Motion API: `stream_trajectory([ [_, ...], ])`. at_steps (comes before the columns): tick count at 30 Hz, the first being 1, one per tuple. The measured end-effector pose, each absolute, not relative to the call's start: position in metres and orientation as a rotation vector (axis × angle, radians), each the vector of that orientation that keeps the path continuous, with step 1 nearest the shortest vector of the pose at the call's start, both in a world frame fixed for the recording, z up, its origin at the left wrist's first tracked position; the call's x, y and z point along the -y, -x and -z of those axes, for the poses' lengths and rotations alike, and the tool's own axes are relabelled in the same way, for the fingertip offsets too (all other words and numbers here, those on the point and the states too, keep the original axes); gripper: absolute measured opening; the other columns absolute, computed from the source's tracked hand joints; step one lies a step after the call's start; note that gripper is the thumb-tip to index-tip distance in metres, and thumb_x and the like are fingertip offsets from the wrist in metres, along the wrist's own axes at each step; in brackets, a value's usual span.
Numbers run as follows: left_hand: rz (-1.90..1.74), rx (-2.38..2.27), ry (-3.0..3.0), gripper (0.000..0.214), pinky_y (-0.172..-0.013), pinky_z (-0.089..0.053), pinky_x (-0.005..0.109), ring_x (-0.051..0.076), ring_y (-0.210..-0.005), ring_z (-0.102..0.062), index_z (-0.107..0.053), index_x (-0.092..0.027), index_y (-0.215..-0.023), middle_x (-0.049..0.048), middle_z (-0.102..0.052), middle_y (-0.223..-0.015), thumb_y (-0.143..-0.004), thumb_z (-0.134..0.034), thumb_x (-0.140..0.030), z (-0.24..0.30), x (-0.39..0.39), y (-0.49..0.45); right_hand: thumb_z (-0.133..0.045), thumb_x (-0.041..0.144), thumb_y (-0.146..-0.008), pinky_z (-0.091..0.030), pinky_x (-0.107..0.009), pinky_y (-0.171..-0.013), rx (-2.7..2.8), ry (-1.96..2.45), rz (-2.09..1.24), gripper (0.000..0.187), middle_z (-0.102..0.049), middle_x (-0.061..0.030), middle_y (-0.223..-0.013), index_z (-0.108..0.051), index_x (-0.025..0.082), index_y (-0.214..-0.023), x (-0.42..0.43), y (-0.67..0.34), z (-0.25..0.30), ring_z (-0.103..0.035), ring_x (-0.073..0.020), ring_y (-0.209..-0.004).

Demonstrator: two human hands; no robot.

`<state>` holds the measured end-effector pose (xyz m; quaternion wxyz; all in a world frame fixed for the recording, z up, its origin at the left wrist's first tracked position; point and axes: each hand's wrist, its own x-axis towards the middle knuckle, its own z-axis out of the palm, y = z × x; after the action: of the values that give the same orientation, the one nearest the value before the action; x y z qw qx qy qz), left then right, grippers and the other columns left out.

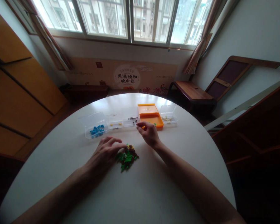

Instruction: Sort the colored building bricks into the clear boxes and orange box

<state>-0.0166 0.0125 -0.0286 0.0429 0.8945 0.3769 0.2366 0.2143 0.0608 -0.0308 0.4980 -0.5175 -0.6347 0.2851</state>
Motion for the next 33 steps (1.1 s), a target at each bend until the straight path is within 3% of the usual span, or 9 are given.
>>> stream_trajectory([
  [9,-0.802,-1.21,-2.695,0.014,-0.087,-0.039,0.04,0.022,-0.095,-0.054,-0.067,-0.022,-0.079,0.005,-0.067,-0.097,-0.088,-0.056,-0.02,0.024,-0.012,0.014,-0.062,0.026,-0.078,-0.043,-0.023,-0.051,1.616,1.208,-0.645,0.016,-0.067,-0.0025,-0.067,-0.072,0.016,-0.085,-0.044,-0.209,0.031,-0.049,-0.0096,-0.049],
  [14,-0.864,-1.209,-2.673,0.016,-0.087,-0.038,0.038,0.02,-0.093,-0.054,-0.064,-0.02,-0.081,0.0041,-0.068,-0.093,-0.092,-0.052,-0.022,0.024,-0.013,0.015,-0.063,0.026,-0.08,-0.043,-0.022,-0.053,1.698,1.185,-0.69,0.014,-0.068,-0.0026,-0.071,-0.072,0.016,-0.084,-0.035,-0.202,0.03,-0.05,-0.0093,-0.052],
  [23,-1.191,-1.143,-2.752,0.006,-0.085,-0.038,0.034,0.018,-0.089,-0.052,-0.063,-0.021,-0.085,0.0014,-0.067,-0.086,-0.089,-0.059,-0.02,0.02,-0.007,0.017,-0.059,0.034,-0.086,-0.041,-0.02,-0.055,1.904,1.014,-1.149,0.026,-0.065,-0.0009,-0.063,-0.072,0.014,-0.079,-0.017,-0.185,0.023,-0.054,-0.0101,-0.056],
  [33,-1.255,-1.128,-2.761,0.005,-0.082,-0.037,0.034,0.018,-0.086,-0.053,-0.062,-0.02,-0.082,0.0011,-0.066,-0.081,-0.086,-0.064,-0.022,0.023,-0.01,0.017,-0.066,0.022,-0.08,-0.042,-0.02,-0.057,1.974,1.033,-0.91,0.011,-0.069,-0.0011,-0.068,-0.074,0.016,-0.084,-0.018,-0.183,0.028,-0.055,-0.0093,-0.057],
])
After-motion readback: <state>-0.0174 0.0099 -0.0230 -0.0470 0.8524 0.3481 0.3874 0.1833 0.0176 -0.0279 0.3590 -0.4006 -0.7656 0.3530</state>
